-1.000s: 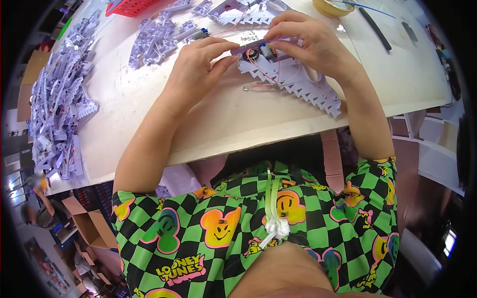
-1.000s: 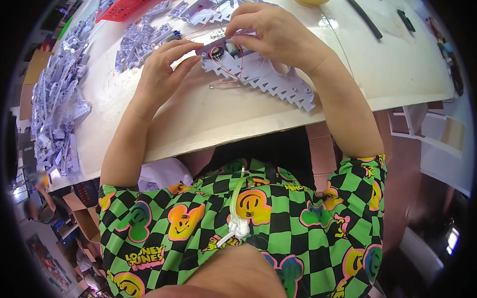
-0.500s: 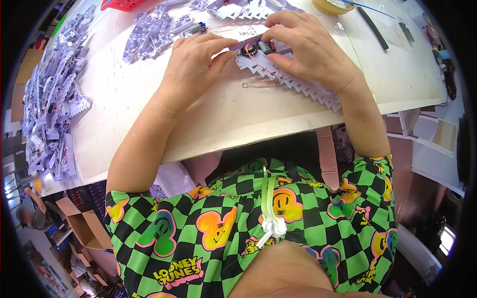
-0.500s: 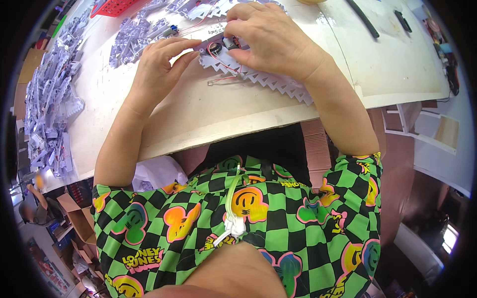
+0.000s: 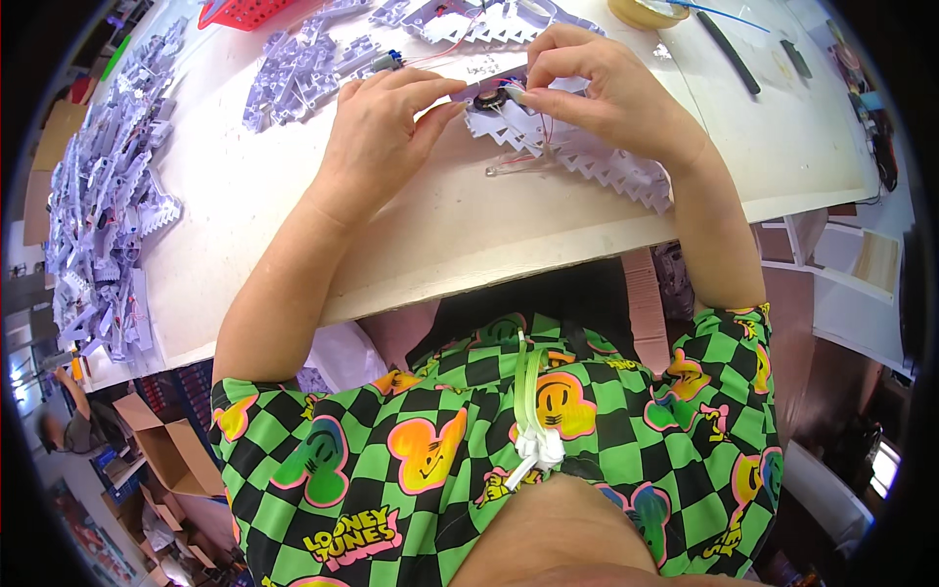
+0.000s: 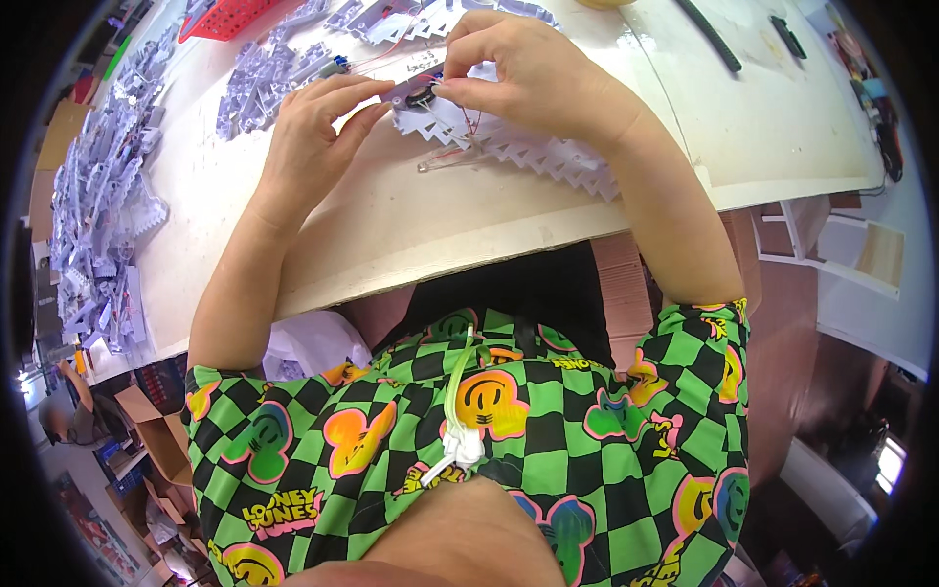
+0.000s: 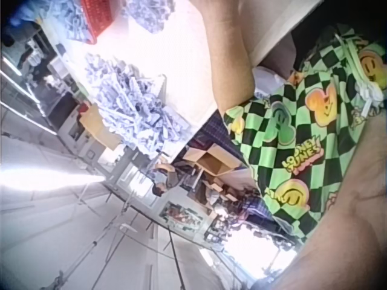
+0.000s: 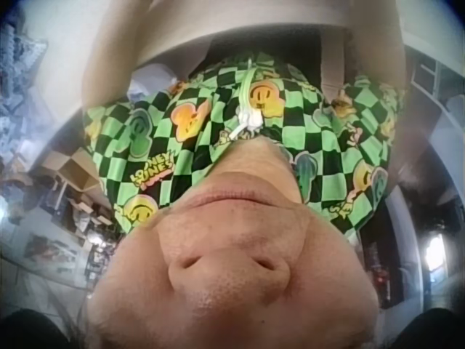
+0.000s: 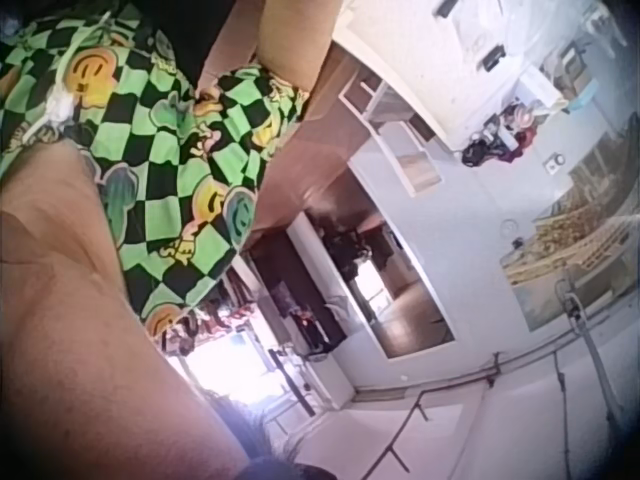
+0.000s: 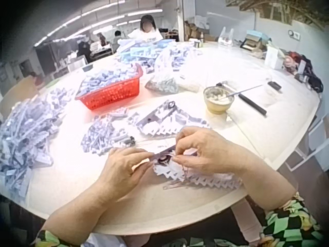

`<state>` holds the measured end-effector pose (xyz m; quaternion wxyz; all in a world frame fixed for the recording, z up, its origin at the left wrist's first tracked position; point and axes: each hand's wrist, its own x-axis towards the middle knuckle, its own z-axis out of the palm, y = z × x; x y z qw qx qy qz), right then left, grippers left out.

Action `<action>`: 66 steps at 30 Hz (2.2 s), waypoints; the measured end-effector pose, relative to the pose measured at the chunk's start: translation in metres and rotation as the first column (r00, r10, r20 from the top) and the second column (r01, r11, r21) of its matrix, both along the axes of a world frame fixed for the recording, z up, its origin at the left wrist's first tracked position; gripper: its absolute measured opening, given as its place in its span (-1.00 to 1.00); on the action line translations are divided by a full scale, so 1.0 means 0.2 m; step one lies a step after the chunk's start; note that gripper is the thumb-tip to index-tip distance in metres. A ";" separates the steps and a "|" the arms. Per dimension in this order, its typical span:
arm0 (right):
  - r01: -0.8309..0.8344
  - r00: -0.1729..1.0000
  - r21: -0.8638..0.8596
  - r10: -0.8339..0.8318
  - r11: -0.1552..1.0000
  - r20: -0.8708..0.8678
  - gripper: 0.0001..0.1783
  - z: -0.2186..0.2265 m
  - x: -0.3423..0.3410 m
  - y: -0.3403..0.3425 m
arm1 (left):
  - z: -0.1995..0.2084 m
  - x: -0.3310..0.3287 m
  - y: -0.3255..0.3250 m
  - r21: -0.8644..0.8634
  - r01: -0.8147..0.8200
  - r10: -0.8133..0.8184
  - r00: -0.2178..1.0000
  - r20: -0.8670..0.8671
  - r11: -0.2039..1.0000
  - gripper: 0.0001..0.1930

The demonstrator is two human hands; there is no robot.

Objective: The person places assembled toy gun components into a cardboard box by hand. They then pour small plastic pieces from a bag onto the table and assemble an electric motor and wires into the toy casing parts by hand.

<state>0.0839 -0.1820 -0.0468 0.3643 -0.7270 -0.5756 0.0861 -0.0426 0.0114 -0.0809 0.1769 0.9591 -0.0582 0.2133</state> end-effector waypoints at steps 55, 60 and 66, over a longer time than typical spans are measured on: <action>-0.034 0.985 0.066 0.023 0.997 0.169 -0.88 0.00 0.09 -0.05 | -0.03 0.04 -0.05 -0.042 0.154 -0.143 0.972 0.188 0.987 -0.77; -0.036 0.956 0.071 0.013 0.997 0.294 -0.85 0.01 0.05 -0.05 | -0.04 0.06 -0.06 0.049 0.135 -0.142 0.970 0.199 0.990 -0.82; -0.049 0.923 0.129 -0.005 0.990 0.386 -0.82 -0.02 0.03 -0.01 | -0.03 0.06 -0.08 -0.119 0.110 -0.071 0.953 0.293 0.987 -0.90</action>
